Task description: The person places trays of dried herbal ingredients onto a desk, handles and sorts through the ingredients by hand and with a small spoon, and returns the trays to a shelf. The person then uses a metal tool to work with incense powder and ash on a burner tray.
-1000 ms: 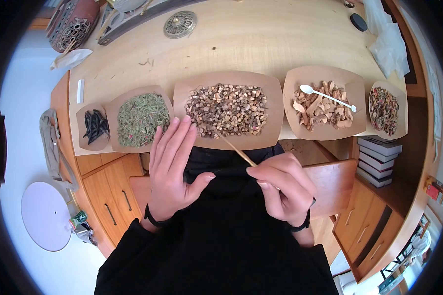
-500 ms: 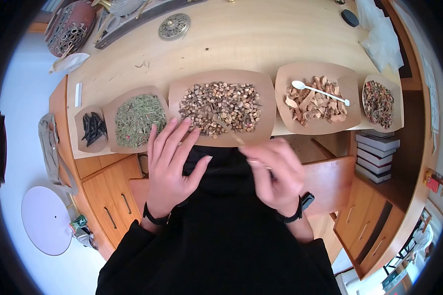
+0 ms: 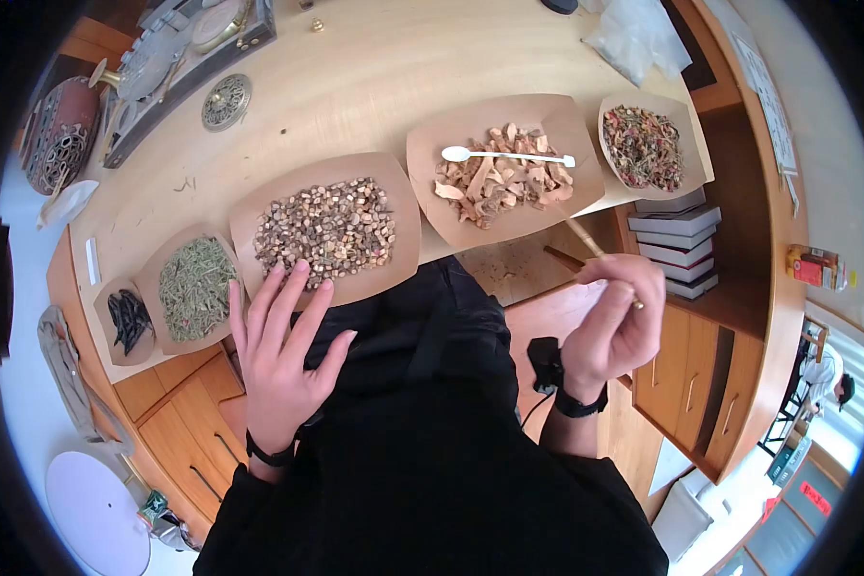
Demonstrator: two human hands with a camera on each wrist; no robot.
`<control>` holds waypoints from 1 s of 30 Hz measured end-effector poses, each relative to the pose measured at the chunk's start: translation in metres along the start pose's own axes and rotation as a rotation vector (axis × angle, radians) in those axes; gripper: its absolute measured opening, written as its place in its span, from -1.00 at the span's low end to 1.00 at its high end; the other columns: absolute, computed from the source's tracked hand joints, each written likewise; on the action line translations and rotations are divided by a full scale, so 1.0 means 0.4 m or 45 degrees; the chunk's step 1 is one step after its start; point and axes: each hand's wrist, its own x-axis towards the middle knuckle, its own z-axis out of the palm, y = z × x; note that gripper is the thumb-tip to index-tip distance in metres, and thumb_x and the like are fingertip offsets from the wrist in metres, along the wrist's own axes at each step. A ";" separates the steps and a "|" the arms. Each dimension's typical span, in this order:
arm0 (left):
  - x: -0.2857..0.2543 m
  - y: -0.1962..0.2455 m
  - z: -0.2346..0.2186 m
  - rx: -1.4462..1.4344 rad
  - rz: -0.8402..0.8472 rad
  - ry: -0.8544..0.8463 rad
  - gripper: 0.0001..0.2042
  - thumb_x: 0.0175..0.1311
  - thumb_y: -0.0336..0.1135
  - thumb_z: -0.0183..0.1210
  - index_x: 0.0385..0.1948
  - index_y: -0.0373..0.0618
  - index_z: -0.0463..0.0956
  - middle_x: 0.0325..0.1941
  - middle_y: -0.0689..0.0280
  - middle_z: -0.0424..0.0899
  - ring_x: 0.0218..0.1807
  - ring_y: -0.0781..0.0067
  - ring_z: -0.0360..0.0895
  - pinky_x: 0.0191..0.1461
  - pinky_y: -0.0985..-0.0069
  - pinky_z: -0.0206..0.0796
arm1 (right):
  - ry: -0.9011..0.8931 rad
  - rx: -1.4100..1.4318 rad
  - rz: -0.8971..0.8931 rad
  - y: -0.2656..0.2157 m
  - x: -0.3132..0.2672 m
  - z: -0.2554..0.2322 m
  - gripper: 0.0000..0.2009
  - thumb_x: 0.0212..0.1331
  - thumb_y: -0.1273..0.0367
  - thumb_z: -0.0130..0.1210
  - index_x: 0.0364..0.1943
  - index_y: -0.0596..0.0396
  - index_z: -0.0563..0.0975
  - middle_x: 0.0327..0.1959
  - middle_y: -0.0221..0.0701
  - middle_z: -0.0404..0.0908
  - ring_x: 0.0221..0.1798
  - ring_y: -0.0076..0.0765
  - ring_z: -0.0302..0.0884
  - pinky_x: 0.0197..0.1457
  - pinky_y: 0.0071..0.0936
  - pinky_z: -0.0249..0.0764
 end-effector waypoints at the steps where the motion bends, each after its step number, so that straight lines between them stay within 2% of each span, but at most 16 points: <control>1: 0.003 0.002 -0.002 0.000 -0.007 0.001 -0.56 0.25 -0.12 0.37 0.17 0.06 0.67 0.41 0.23 0.52 0.44 0.08 0.42 0.55 -0.31 0.01 | 0.013 -0.059 -0.003 0.006 0.003 -0.009 -0.82 0.48 0.50 -0.07 -0.18 0.32 0.58 -0.36 -0.23 0.63 -0.32 -0.37 0.52 -0.21 -0.48 0.42; 6: 0.009 -0.002 -0.009 -0.038 -0.006 -0.007 -0.55 0.22 -0.14 0.40 0.17 0.06 0.66 0.43 0.19 0.51 0.46 0.06 0.41 0.56 -0.28 0.01 | -0.198 -0.204 -0.017 -0.002 -0.001 -0.015 -0.80 0.46 0.54 -0.11 -0.17 0.34 0.58 -0.34 -0.23 0.62 -0.32 -0.37 0.51 -0.23 -0.50 0.41; 8: 0.001 -0.006 -0.014 -0.051 -0.019 0.012 -0.55 0.21 -0.17 0.40 0.18 0.06 0.66 0.46 0.14 0.48 0.51 0.04 0.36 0.58 -0.24 0.01 | -0.074 -0.165 -0.049 -0.002 -0.021 -0.012 -0.80 0.45 0.55 -0.12 -0.17 0.34 0.57 -0.33 -0.21 0.61 -0.32 -0.36 0.51 -0.24 -0.48 0.42; 10: -0.010 -0.012 -0.022 -0.074 -0.038 0.040 -0.55 0.23 -0.18 0.40 0.18 0.04 0.66 0.47 0.14 0.47 0.53 0.04 0.34 0.59 -0.22 0.00 | 0.099 0.035 0.095 -0.026 -0.042 0.017 -0.78 0.47 0.52 -0.16 -0.16 0.35 0.55 -0.38 -0.17 0.56 -0.33 -0.31 0.49 -0.24 -0.43 0.44; 12: -0.019 -0.018 -0.024 -0.084 -0.051 0.109 -0.52 0.12 -0.26 0.45 0.15 0.02 0.69 0.42 0.14 0.53 0.49 0.02 0.38 0.58 -0.16 0.05 | 0.029 0.217 0.037 -0.037 -0.058 0.031 -0.77 0.49 0.49 -0.15 -0.14 0.35 0.55 -0.39 -0.15 0.55 -0.35 -0.30 0.46 -0.24 -0.42 0.40; 14: -0.031 -0.037 -0.017 -0.027 -0.067 0.145 -0.54 0.11 -0.27 0.47 0.13 0.04 0.70 0.39 0.16 0.55 0.48 0.04 0.41 0.57 -0.14 0.09 | -0.174 0.261 -0.010 -0.042 -0.076 0.051 -0.77 0.50 0.46 -0.13 -0.11 0.32 0.56 -0.42 -0.18 0.55 -0.38 -0.31 0.42 -0.23 -0.39 0.37; 16: -0.035 -0.049 -0.006 -0.051 -0.009 0.221 -0.57 0.13 -0.26 0.47 0.10 0.07 0.72 0.37 0.19 0.58 0.45 0.06 0.44 0.56 -0.12 0.12 | -0.335 0.150 -0.052 -0.097 -0.075 0.107 -0.81 0.45 0.47 -0.04 -0.18 0.28 0.61 -0.46 -0.26 0.61 -0.38 -0.28 0.49 -0.24 -0.38 0.37; 18: -0.042 -0.059 -0.005 -0.025 0.002 0.249 -0.58 0.12 -0.25 0.49 0.08 0.09 0.72 0.35 0.19 0.59 0.44 0.07 0.45 0.55 -0.08 0.15 | -0.465 0.299 -0.099 -0.115 -0.084 0.139 -0.84 0.40 0.47 0.05 -0.21 0.28 0.63 -0.42 -0.25 0.64 -0.39 -0.24 0.54 -0.28 -0.36 0.40; 20: -0.055 -0.068 -0.014 -0.065 -0.090 0.372 -0.54 0.07 -0.19 0.52 0.07 0.05 0.73 0.35 0.13 0.57 0.43 0.04 0.45 0.55 -0.04 0.16 | -0.602 0.354 -0.159 -0.123 -0.086 0.149 -0.85 0.35 0.45 0.13 -0.21 0.29 0.65 -0.36 -0.24 0.64 -0.38 -0.17 0.59 -0.31 -0.34 0.48; 21: -0.066 -0.085 -0.026 -0.066 -0.103 0.390 -0.46 0.14 -0.07 0.47 0.17 -0.07 0.66 0.41 0.02 0.49 0.47 -0.05 0.40 0.54 -0.03 0.14 | -0.639 0.365 -0.178 -0.129 -0.086 0.153 -0.85 0.35 0.45 0.13 -0.21 0.29 0.65 -0.36 -0.24 0.64 -0.38 -0.17 0.59 -0.31 -0.34 0.49; 22: -0.073 -0.095 -0.040 -0.064 -0.105 0.390 -0.46 0.14 -0.07 0.47 0.17 -0.07 0.66 0.41 0.02 0.49 0.47 -0.05 0.40 0.54 -0.03 0.14 | -0.675 0.377 -0.198 -0.133 -0.086 0.156 -0.85 0.35 0.45 0.14 -0.21 0.29 0.65 -0.36 -0.24 0.63 -0.38 -0.17 0.59 -0.31 -0.34 0.49; 24: -0.085 -0.110 -0.067 -0.005 -0.386 0.468 -0.33 0.25 0.04 0.35 0.32 -0.20 0.51 0.49 -0.07 0.37 0.51 -0.17 0.32 0.55 -0.05 0.09 | -0.687 0.371 -0.192 -0.136 -0.081 0.159 -0.85 0.35 0.45 0.14 -0.21 0.29 0.65 -0.37 -0.25 0.63 -0.38 -0.18 0.58 -0.31 -0.35 0.48; 25: -0.096 -0.130 -0.066 0.090 -0.489 0.391 -0.17 0.25 0.18 0.30 0.43 -0.26 0.36 0.53 -0.13 0.30 0.55 -0.15 0.25 0.56 -0.10 0.03 | -0.699 0.364 -0.187 -0.137 -0.080 0.159 -0.85 0.35 0.45 0.14 -0.21 0.29 0.65 -0.38 -0.26 0.62 -0.39 -0.19 0.58 -0.31 -0.35 0.47; 26: -0.100 -0.145 -0.066 0.090 -0.493 0.391 -0.17 0.25 0.18 0.30 0.43 -0.26 0.36 0.53 -0.13 0.30 0.55 -0.15 0.25 0.56 -0.10 0.03 | -0.703 0.366 -0.186 -0.135 -0.081 0.160 -0.85 0.35 0.45 0.14 -0.21 0.29 0.65 -0.38 -0.26 0.62 -0.39 -0.19 0.58 -0.31 -0.35 0.47; 29: -0.112 -0.175 -0.071 0.189 -0.555 0.094 -0.10 0.24 0.20 0.31 0.47 -0.31 0.26 0.61 -0.14 0.18 0.60 -0.15 0.16 0.59 -0.07 -0.01 | -0.593 0.333 -0.149 -0.126 -0.080 0.162 -0.84 0.37 0.44 0.12 -0.20 0.29 0.65 -0.38 -0.24 0.63 -0.42 -0.24 0.56 -0.31 -0.40 0.40; 30: -0.111 -0.175 -0.073 0.188 -0.557 0.096 -0.10 0.24 0.20 0.31 0.47 -0.31 0.26 0.61 -0.14 0.18 0.60 -0.15 0.16 0.59 -0.07 -0.01 | -0.595 0.334 -0.152 -0.125 -0.080 0.160 -0.84 0.37 0.44 0.12 -0.20 0.29 0.65 -0.38 -0.24 0.63 -0.42 -0.24 0.56 -0.31 -0.40 0.40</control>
